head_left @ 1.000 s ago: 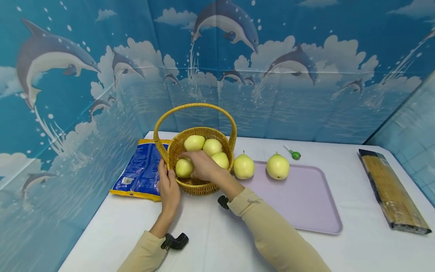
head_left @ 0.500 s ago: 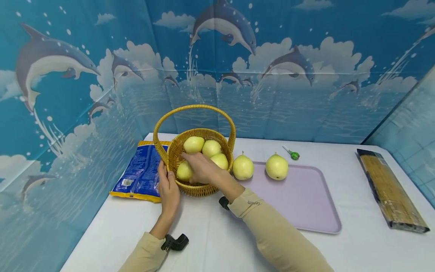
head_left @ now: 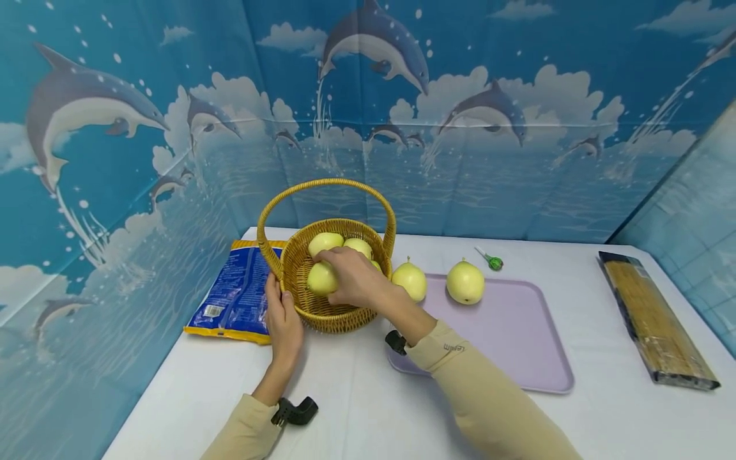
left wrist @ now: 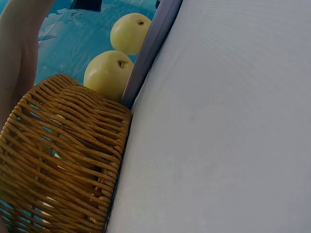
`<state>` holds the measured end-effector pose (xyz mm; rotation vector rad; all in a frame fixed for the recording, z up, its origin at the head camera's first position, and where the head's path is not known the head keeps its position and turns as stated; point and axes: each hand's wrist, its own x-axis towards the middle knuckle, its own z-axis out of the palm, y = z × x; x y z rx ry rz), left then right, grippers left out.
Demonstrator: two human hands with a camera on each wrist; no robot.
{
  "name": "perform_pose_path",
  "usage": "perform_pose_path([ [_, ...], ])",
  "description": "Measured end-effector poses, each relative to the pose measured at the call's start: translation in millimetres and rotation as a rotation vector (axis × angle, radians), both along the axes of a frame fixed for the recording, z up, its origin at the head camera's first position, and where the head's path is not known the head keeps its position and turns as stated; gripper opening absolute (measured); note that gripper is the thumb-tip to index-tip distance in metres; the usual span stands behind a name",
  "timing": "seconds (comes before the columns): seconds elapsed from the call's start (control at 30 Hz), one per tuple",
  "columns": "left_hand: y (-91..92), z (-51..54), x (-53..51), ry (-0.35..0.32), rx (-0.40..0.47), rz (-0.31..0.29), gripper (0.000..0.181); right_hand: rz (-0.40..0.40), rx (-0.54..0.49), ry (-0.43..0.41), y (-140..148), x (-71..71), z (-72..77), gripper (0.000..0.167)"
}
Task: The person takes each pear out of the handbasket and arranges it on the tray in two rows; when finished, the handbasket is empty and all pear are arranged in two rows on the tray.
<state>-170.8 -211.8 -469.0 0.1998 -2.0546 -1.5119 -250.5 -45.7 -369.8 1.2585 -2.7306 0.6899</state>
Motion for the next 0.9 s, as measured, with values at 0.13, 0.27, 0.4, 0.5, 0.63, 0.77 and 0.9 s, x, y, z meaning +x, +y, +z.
perform_pose_path([
  [0.13, -0.4, -0.7, -0.8, 0.016, -0.017, 0.001, 0.056, -0.011, -0.086, -0.001, 13.7, 4.9, 4.2, 0.067],
  [0.27, -1.4, -1.4, -0.9, 0.024, -0.026, 0.004, 0.056, -0.018, -0.17, -0.027, 29.0, 12.0, 6.7, 0.064],
  [0.4, -1.5, -1.2, 0.0, 0.029, -0.027, 0.007, 0.056, -0.031, -0.28, -0.09, 44.5, 20.2, 6.2, 0.066],
  [0.5, -1.8, -1.7, -0.1, 0.032, -0.034, 0.013, 0.056, -0.046, -0.362, -0.148, 56.2, 26.0, 4.3, 0.065],
  [0.63, -0.9, -1.7, 0.3, 0.035, -0.037, 0.015, 0.056, -0.071, -0.448, -0.205, 73.7, 33.4, 2.6, 0.063],
  [0.77, 0.0, -1.5, 0.0, 0.04, -0.039, 0.012, 0.056, -0.098, -0.524, -0.293, 93.5, 39.4, 1.8, 0.06],
  [0.9, 0.4, -1.3, -0.9, 0.044, -0.047, 0.011, 0.056, -0.14, -0.565, -0.362, 116.5, 43.2, 0.2, 0.06],
])
